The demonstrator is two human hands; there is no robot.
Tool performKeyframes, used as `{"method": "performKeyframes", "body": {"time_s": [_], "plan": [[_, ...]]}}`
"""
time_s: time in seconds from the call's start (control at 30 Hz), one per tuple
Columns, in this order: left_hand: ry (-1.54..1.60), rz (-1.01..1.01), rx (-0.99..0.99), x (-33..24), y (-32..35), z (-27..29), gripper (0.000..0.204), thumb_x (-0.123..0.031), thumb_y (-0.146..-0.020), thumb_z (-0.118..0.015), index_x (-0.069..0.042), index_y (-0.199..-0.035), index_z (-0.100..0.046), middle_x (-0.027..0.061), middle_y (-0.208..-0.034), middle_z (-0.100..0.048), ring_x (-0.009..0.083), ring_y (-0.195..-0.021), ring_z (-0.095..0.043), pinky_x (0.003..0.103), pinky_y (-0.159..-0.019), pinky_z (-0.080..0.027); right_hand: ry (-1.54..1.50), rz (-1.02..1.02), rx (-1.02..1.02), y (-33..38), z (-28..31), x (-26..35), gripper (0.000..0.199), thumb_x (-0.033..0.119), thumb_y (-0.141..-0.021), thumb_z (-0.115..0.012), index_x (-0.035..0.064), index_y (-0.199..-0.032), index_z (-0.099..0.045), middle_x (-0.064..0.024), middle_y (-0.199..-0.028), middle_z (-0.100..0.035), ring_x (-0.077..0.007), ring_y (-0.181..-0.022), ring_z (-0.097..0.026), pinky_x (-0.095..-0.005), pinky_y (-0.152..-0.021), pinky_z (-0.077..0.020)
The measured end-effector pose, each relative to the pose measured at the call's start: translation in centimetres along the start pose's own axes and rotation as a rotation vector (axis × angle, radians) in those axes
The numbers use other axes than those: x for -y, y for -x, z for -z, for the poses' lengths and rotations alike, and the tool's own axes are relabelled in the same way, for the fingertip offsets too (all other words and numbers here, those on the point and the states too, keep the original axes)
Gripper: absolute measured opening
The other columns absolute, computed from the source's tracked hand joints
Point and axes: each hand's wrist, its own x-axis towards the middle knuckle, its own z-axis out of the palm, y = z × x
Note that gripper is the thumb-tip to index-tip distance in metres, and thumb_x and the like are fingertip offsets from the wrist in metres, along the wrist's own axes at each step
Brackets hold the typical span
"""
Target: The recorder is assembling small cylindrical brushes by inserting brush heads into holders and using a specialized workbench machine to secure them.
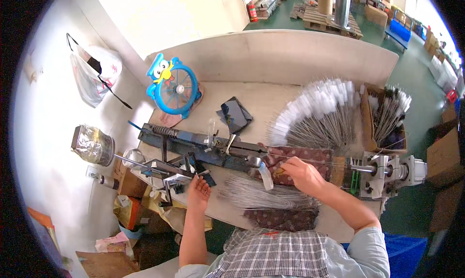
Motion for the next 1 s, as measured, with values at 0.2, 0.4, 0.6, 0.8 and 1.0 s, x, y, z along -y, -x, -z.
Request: {"method": "performKeyframes", "body": {"time_s": [0.2, 0.4, 0.6, 0.8, 1.0], "plan": [[0.091, -0.009, 0.006, 0.8, -0.9, 0.3, 0.013, -0.026, -0.085, -0.063, -0.013, -0.086, -0.063, -0.0046, -0.073, -0.059, 0.0085, -0.067, -0.055, 0.024, -0.061, -0.047, 0.036, -0.162, 0.215, 0.4, 1.4, 1.7, 0.036, -0.002, -0.07, -0.057, 0.0047, -0.106, -0.058, -0.013, -0.097, -0.055, -0.0325, -0.085, -0.058, -0.0388, -0.07, -0.0496], [0.125, -0.078, -0.006, 3.0, 0.9, -2.7, 0.012, -0.021, -0.084, -0.062, -0.009, -0.082, -0.06, -0.0023, -0.068, -0.057, 0.0097, -0.062, -0.054, 0.023, -0.059, -0.044, 0.149, 0.01, 0.006, -0.2, 5.1, 2.5, 0.029, 0.002, -0.071, -0.061, 0.0057, -0.101, -0.062, -0.0093, -0.087, -0.06, -0.0286, -0.083, -0.06, -0.0379, -0.069, -0.0494], [-0.256, -0.063, 0.503, 10.2, 9.2, -15.4, 0.014, -0.016, -0.088, -0.058, -0.003, -0.088, -0.06, 0.0051, -0.076, -0.061, 0.0104, -0.062, -0.054, 0.024, -0.057, -0.043, -0.039, -0.209, -0.162, -0.2, 6.0, -0.1, 0.019, 0.012, -0.075, -0.065, 0.0043, -0.092, -0.066, -0.012, -0.08, -0.064, -0.0292, -0.08, -0.061, -0.0374, -0.071, -0.0492], [-0.312, -0.092, 0.666, 13.6, 8.1, -19.1, 0.014, -0.017, -0.091, -0.056, -0.003, -0.092, -0.06, 0.0031, -0.078, -0.062, 0.0064, -0.061, -0.052, 0.02, -0.055, -0.042, -0.116, -0.31, -0.191, 1.5, 7.5, -0.1, 0.02, 0.017, -0.075, -0.067, 0.0041, -0.091, -0.067, -0.0127, -0.079, -0.065, -0.0297, -0.078, -0.061, -0.0364, -0.07, -0.0487], [-0.313, -0.15, 0.696, 14.3, 8.3, -20.1, 0.014, -0.017, -0.091, -0.056, -0.004, -0.092, -0.06, 0.0026, -0.08, -0.062, 0.0055, -0.063, -0.052, 0.02, -0.055, -0.043, -0.234, -0.203, -0.181, 2.4, 8.4, -0.5, 0.019, 0.015, -0.074, -0.068, 0.0049, -0.089, -0.068, -0.0098, -0.076, -0.064, -0.0271, -0.073, -0.06, -0.035, -0.067, -0.0486]]}}
